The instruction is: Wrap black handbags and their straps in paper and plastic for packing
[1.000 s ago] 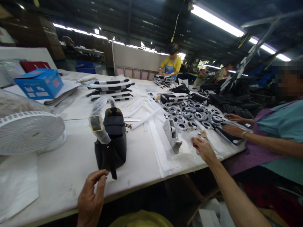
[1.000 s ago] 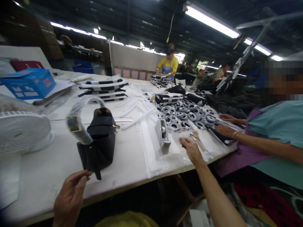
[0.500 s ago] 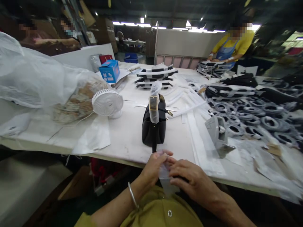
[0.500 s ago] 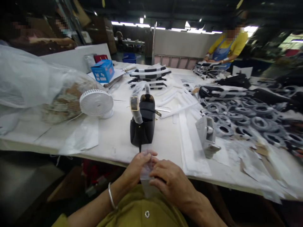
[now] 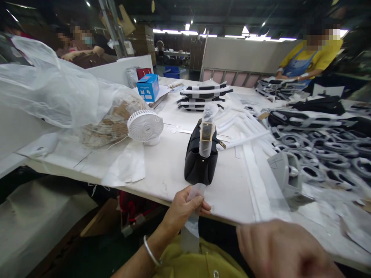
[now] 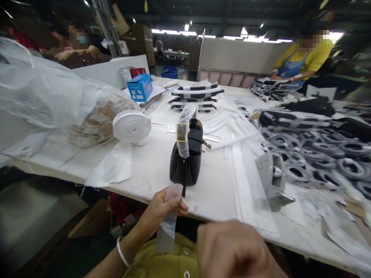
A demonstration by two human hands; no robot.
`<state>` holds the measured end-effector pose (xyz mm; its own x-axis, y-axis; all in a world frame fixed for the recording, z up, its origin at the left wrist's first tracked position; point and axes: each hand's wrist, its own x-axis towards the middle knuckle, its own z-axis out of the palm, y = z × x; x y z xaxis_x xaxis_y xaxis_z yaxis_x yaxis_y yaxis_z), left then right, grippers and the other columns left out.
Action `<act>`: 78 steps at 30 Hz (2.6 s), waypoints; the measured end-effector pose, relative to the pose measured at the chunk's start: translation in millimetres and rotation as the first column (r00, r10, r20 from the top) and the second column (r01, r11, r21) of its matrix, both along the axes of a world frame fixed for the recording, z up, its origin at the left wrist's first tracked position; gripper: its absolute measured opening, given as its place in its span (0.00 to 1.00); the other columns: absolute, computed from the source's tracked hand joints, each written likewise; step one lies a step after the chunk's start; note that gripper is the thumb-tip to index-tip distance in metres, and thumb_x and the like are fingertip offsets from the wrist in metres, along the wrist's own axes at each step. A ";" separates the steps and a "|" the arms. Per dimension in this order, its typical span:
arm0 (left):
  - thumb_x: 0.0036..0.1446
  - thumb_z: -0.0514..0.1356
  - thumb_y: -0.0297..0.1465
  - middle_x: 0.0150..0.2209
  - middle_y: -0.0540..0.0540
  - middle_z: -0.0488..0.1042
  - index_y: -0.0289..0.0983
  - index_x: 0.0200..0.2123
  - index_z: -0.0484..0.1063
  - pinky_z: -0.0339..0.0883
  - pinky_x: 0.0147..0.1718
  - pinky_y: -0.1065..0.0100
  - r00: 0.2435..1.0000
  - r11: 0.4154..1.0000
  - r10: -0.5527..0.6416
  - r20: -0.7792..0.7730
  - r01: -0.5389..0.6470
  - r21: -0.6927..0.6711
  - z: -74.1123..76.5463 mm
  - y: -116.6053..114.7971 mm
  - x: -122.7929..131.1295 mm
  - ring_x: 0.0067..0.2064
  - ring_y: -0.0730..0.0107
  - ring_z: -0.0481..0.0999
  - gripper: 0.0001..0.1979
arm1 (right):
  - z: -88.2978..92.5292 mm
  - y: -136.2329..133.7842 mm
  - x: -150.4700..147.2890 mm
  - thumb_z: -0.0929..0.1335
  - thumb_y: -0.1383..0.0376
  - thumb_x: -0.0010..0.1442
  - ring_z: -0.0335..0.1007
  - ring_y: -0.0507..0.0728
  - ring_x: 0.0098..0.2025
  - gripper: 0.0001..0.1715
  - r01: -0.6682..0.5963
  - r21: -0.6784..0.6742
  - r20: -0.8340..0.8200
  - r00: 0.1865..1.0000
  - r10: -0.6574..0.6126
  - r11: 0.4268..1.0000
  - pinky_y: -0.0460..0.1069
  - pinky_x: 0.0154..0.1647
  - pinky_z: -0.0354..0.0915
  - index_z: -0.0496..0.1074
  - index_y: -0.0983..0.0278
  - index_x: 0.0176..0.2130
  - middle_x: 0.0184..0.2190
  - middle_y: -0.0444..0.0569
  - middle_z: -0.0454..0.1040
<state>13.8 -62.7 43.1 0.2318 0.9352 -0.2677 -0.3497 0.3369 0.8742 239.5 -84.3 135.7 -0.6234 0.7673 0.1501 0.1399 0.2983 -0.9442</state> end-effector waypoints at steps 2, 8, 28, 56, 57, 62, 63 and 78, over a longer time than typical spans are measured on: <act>0.55 0.65 0.40 0.31 0.42 0.81 0.33 0.34 0.71 0.72 0.34 0.68 0.997 1.000 -0.012 -0.075 0.013 0.020 2.6 0.4 -2.8 0.32 0.65 0.80 0.15 | -16.1 19.0 -17.9 0.71 0.48 0.55 0.65 0.54 0.27 0.20 0.278 -0.163 0.026 0.960 -0.277 0.947 0.49 0.29 0.63 0.72 0.59 0.23 0.22 0.45 0.70; 0.56 0.63 0.38 0.28 0.47 0.78 0.33 0.36 0.75 0.67 0.31 0.70 0.969 0.989 -0.087 -0.232 0.112 0.096 7.5 -2.0 -0.1 0.30 0.68 0.76 0.13 | -59.6 44.5 -59.6 0.75 0.55 0.49 0.70 0.58 0.40 0.21 0.418 -0.272 0.139 0.908 -0.394 0.867 0.50 0.41 0.67 0.76 0.62 0.42 0.39 0.48 0.76; 0.53 0.62 0.40 0.23 0.54 0.63 0.35 0.26 0.66 0.54 0.26 0.74 0.889 0.985 0.174 -0.424 -0.152 0.084 -46.1 -5.9 -33.1 0.26 0.76 0.60 0.14 | -127.1 66.1 -60.4 0.72 0.52 0.54 0.73 0.60 0.38 0.18 0.591 -0.190 0.299 0.796 -0.527 0.784 0.51 0.40 0.65 0.79 0.63 0.38 0.35 0.50 0.79; 0.52 0.64 0.34 0.22 0.52 0.73 0.37 0.25 0.74 0.60 0.27 0.74 0.746 0.938 0.301 -0.594 -0.120 0.325 -35.6 -24.1 -50.6 0.26 0.74 0.68 0.08 | -73.7 44.6 -86.3 0.76 0.53 0.50 0.77 0.56 0.31 0.20 0.352 -0.574 -0.059 0.883 -0.467 0.739 0.50 0.38 0.71 0.73 0.65 0.33 0.28 0.49 0.80; 0.52 0.64 0.34 0.22 0.52 0.73 0.37 0.25 0.75 0.60 0.27 0.74 0.747 0.935 0.304 -0.591 -0.116 0.335 -35.1 -24.3 -50.3 0.26 0.74 0.68 0.07 | -74.5 44.7 -86.0 0.76 0.53 0.51 0.75 0.55 0.29 0.19 0.353 -0.554 -0.052 0.889 -0.454 0.754 0.49 0.36 0.70 0.74 0.65 0.32 0.28 0.48 0.79; 0.53 0.64 0.34 0.23 0.52 0.74 0.37 0.26 0.75 0.61 0.28 0.73 0.760 0.926 0.313 -0.570 -0.111 0.361 -33.7 -22.9 -46.0 0.27 0.73 0.69 0.07 | -80.7 46.9 -85.3 0.76 0.54 0.51 0.67 0.51 0.27 0.16 0.411 -0.436 0.001 0.890 -0.456 0.801 0.46 0.30 0.63 0.76 0.64 0.31 0.25 0.44 0.74; 0.53 0.64 0.35 0.23 0.52 0.73 0.37 0.26 0.75 0.61 0.28 0.73 0.763 0.927 0.309 -0.568 -0.109 0.359 -33.8 -22.6 -44.4 0.26 0.73 0.69 0.08 | -82.5 47.7 -85.2 0.76 0.54 0.51 0.67 0.52 0.29 0.16 0.415 -0.421 0.000 0.889 -0.458 0.806 0.46 0.32 0.64 0.77 0.64 0.31 0.27 0.44 0.75; 0.63 0.54 0.40 0.29 0.48 0.76 0.38 0.35 0.63 0.64 0.31 0.70 0.911 0.976 0.153 -0.382 -0.078 0.206 -30.7 -5.4 -13.4 0.30 0.68 0.75 0.11 | -95.3 57.3 -75.6 0.71 0.47 0.55 0.70 0.56 0.33 0.24 0.444 -0.421 0.024 0.877 -0.480 0.790 0.50 0.35 0.68 0.78 0.64 0.40 0.34 0.50 0.78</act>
